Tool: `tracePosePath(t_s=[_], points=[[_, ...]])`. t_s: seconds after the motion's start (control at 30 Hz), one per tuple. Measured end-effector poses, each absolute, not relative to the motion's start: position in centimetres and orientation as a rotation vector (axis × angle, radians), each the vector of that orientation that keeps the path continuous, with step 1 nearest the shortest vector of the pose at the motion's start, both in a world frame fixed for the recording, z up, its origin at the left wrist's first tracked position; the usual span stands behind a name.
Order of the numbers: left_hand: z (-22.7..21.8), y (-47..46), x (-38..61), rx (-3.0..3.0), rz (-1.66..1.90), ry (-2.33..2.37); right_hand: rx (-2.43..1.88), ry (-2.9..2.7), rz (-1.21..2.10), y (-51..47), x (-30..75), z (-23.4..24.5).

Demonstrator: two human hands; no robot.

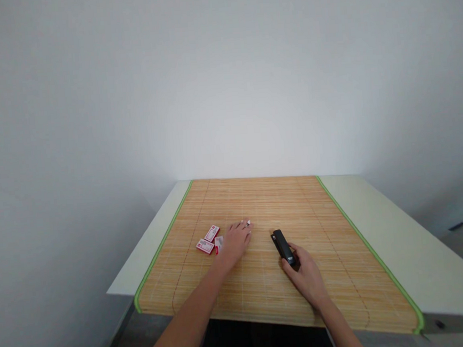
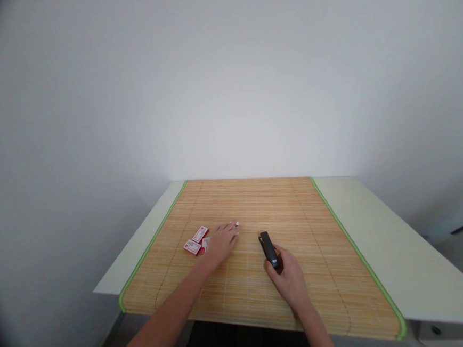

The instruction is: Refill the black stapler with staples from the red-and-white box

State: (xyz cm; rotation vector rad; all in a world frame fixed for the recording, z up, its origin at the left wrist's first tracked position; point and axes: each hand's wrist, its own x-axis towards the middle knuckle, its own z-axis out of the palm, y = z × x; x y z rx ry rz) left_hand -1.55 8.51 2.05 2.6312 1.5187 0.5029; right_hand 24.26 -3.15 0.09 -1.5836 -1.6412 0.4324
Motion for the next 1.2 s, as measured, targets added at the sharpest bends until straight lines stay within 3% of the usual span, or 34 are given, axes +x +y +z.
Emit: tracePosePath(t_s=[0.3,0.47,0.77,1.2], points=[[1.0,8.1,-10.6,2.501,0.450,1.759,-1.600,-1.663,0.408,-2.9,24.4,-0.4],[0.8,7.7,-11.5,2.465,0.515,1.742,-1.567,-1.711,0.382,-3.0,24.2,0.0],[-0.1,4.0,-11.4,2.278,0.706,2.112,-1.608,-1.778,0.389,-3.2,22.9,0.6],[-0.2,3.7,-12.1,2.231,0.773,2.090,-1.515,-1.914,0.510,-0.8,8.0,0.8]])
